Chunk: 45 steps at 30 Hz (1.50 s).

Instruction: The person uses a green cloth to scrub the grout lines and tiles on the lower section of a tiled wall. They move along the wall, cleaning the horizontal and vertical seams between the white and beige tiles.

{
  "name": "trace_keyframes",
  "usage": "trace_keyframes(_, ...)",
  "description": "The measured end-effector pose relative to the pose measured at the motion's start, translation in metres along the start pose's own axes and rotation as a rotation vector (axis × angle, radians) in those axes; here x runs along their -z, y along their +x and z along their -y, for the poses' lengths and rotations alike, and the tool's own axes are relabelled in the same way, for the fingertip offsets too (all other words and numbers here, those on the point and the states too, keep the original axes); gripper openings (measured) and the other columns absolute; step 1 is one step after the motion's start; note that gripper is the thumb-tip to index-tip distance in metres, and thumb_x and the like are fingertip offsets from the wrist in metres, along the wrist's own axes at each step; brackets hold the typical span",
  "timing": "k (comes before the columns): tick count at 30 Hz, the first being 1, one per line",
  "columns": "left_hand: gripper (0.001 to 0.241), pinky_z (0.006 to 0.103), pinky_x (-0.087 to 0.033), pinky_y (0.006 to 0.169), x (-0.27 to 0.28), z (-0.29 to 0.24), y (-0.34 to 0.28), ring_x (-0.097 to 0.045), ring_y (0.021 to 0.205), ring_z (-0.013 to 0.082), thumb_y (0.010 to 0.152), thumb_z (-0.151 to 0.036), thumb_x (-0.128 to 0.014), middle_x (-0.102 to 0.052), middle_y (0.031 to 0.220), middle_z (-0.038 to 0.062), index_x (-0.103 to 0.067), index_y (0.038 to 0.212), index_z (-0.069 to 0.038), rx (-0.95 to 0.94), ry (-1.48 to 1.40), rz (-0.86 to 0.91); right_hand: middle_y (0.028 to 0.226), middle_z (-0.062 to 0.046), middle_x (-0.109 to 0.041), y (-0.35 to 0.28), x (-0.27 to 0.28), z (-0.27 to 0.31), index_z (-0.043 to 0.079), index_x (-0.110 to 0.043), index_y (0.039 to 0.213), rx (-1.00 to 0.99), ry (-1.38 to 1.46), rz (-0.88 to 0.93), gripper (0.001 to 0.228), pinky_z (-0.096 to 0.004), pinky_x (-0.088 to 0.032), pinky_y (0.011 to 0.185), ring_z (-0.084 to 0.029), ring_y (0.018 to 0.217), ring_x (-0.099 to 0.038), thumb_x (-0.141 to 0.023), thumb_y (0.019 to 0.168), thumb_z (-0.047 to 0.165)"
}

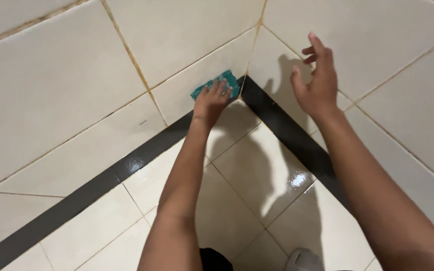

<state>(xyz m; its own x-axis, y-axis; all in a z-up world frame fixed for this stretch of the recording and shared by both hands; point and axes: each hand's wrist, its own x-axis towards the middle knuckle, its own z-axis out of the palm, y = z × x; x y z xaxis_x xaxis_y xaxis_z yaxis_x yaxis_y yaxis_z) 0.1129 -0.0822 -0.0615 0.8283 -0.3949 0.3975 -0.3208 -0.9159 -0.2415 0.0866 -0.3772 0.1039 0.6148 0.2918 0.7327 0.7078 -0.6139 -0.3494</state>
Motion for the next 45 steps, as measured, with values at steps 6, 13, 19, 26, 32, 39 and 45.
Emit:
trace_keyframes(6,0.057,0.0434,-0.048,0.105,0.075,0.0,0.027,-0.05,0.142,0.0289,0.095,-0.009,-0.058,-0.047,0.159,0.011,-0.054,0.151,-0.018,0.052,-0.034,-0.285,0.126,-0.013,-0.058,0.004,-0.018,0.015,0.02,-0.034,0.161,-0.053,-0.099,0.089,0.079,-0.039,-0.055,0.087,-0.026,0.106,-0.065,-0.072,0.094,0.003)
trace_keyframes(13,0.06,0.0453,-0.048,0.102,-0.001,-0.007,0.014,-0.048,0.137,0.0305,0.088,-0.01,-0.055,-0.045,0.157,0.013,-0.056,0.148,-0.017,0.041,-0.009,-0.189,0.125,-0.015,-0.061,-0.009,-0.031,0.023,0.017,-0.04,0.157,-0.028,0.044,0.096,0.074,-0.039,-0.057,0.085,-0.029,0.101,-0.066,-0.073,0.092,0.003)
trace_keyframes(19,0.038,0.0484,-0.044,0.102,-0.092,-0.004,-0.047,-0.051,0.133,0.0295,0.091,-0.019,-0.058,-0.044,0.157,0.012,-0.068,0.127,-0.016,-0.053,0.041,0.349,0.122,-0.015,-0.062,-0.026,-0.033,0.015,0.016,-0.043,0.154,-0.074,0.011,0.182,0.074,-0.04,-0.057,0.078,-0.029,0.091,-0.067,-0.074,0.088,0.005)
trace_keyframes(26,0.042,0.0474,-0.048,0.1,-0.036,0.012,-0.065,-0.052,0.134,0.0301,0.094,-0.016,-0.057,-0.049,0.154,0.014,-0.064,0.135,-0.013,-0.004,0.034,0.255,0.125,-0.018,-0.062,-0.023,-0.045,0.036,0.013,-0.048,0.15,-0.039,0.047,0.273,0.068,-0.041,-0.058,0.076,-0.032,0.087,-0.068,-0.073,0.087,0.007)
trace_keyframes(32,0.056,0.0449,-0.048,0.101,0.042,0.034,-0.102,-0.049,0.138,0.0295,0.092,-0.011,-0.058,-0.046,0.156,0.012,-0.053,0.147,-0.016,0.017,0.05,0.146,0.125,-0.018,-0.063,-0.025,-0.079,0.057,0.009,-0.05,0.148,0.196,0.095,0.22,0.062,-0.044,-0.057,0.08,-0.038,0.096,-0.067,-0.072,0.089,0.008)
trace_keyframes(39,0.049,0.044,-0.047,0.1,0.062,0.062,-0.179,-0.048,0.139,0.0297,0.094,-0.014,-0.058,-0.045,0.156,0.012,-0.056,0.143,-0.015,-0.002,0.11,0.515,0.122,-0.02,-0.063,-0.027,-0.109,0.063,0.006,-0.05,0.148,0.312,0.111,0.382,0.066,-0.044,-0.055,0.076,-0.04,0.094,-0.066,-0.07,0.086,0.006)
trace_keyframes(45,0.056,0.0398,-0.048,0.098,0.147,0.078,-0.182,-0.052,0.137,0.0262,0.091,-0.012,-0.061,-0.048,0.157,0.008,-0.057,0.147,-0.019,0.063,0.149,0.104,0.13,-0.02,-0.06,0.001,-0.123,0.097,0.007,-0.049,0.15,0.437,0.154,0.218,0.063,-0.042,-0.058,0.087,-0.04,0.106,-0.067,-0.071,0.091,0.006)
